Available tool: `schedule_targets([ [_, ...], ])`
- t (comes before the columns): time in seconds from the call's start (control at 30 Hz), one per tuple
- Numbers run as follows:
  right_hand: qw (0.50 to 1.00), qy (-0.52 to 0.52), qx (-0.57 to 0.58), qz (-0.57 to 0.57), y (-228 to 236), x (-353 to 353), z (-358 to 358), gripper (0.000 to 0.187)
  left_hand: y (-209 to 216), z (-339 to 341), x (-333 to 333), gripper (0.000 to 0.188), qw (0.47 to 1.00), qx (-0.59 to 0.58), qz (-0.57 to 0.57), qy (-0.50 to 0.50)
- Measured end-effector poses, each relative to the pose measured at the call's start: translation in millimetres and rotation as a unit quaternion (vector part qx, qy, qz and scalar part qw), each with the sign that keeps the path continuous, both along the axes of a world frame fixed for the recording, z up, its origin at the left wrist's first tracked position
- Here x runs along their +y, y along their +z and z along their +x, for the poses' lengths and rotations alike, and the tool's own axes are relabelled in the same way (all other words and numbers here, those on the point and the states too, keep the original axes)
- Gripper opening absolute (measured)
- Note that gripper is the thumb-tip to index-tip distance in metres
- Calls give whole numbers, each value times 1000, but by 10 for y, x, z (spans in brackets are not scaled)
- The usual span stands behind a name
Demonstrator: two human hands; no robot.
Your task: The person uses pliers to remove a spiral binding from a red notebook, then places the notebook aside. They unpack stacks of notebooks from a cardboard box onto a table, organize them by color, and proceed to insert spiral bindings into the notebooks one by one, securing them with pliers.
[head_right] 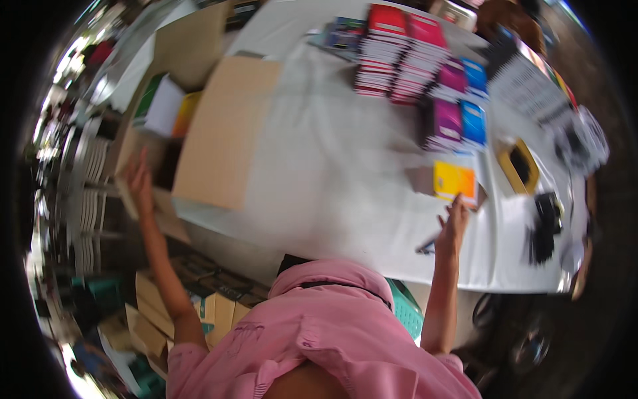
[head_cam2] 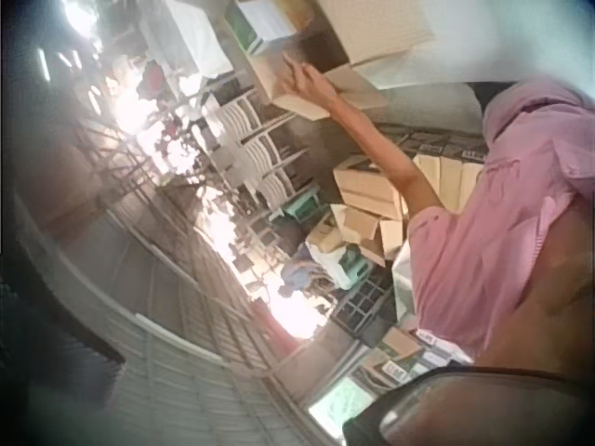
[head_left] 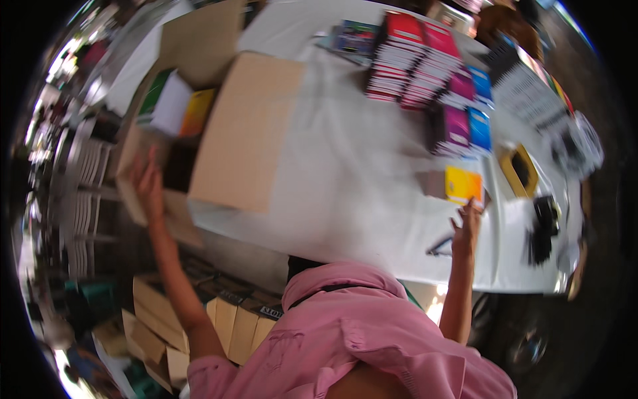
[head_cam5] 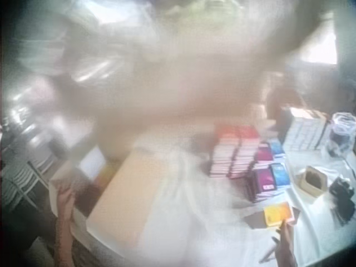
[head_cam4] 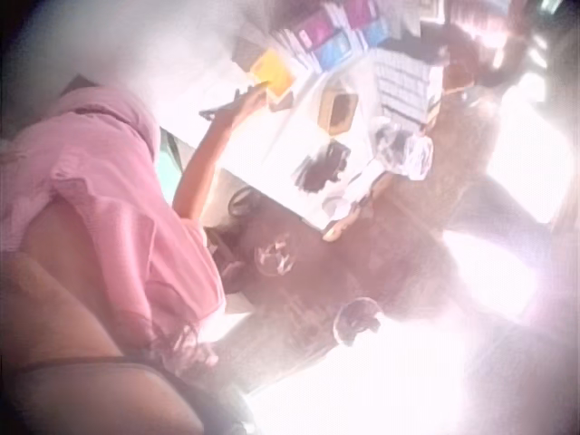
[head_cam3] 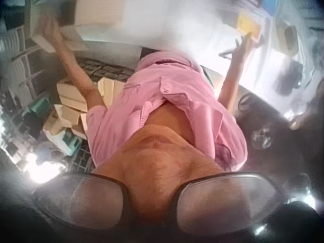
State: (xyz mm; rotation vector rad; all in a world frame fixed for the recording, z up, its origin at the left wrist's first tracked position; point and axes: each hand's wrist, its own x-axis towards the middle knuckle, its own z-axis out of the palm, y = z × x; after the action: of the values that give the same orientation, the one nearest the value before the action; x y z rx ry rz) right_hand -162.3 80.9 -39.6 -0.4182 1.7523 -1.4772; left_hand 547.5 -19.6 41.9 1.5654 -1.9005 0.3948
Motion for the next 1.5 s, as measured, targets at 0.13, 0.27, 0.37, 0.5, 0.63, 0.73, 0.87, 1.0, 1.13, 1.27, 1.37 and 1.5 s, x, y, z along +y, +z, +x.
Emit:
schedule_targets([
  [0.13, 955, 176, 103, -214, 1465, -503, 1552, 41, 214, -445, 83, 56, 995, 61, 21, 78],
  [0.27, 854, 419, 113, -289, 2081, -1303, 2923, 44, 253, -569, 114, 56, 991, 100, 5, 93],
  [0.37, 800, 564, 128, -159, 2138, -1996, 3941, 55, 336, -619, 169, 56, 986, 144, -27, 83],
  [0.5, 803, 588, 86, -44, 1851, -2645, 4954, 70, 477, -559, 187, 53, 980, 196, 29, 21],
  [0.63, 766, 619, 159, 64, 1513, -3088, 5302, 76, 484, -102, 76, 48, 991, 121, 11, 61],
  [0.73, 737, 643, 173, 114, 1177, -3307, 5403, 77, 397, 11, -2, 47, 993, 71, 36, 87],
  [0.87, 831, 547, 1, 98, 853, -3041, 5734, 72, 463, -21, 61, 53, 995, 87, 10, 43],
  [1.0, 863, 481, -79, 134, 398, -3264, 5646, 66, 447, -27, 18, 59, 994, 112, -4, 17],
  [1.13, 860, 485, -131, 95, 530, -3087, 5793, 60, 467, 48, 39, 62, 994, 107, 2, 22],
  [1.27, 796, 568, -207, 32, 286, -3341, 5493, 54, 469, -12, 9, 62, 996, 92, 10, 11],
  [1.37, 808, 544, -225, 21, 661, -3125, 5635, 49, 460, 14, 15, 61, 996, 79, 28, 23],
  [1.5, 824, 547, -141, 30, 548, -3308, 5563, 46, 491, -35, -10, 60, 997, 73, 3, 8],
])
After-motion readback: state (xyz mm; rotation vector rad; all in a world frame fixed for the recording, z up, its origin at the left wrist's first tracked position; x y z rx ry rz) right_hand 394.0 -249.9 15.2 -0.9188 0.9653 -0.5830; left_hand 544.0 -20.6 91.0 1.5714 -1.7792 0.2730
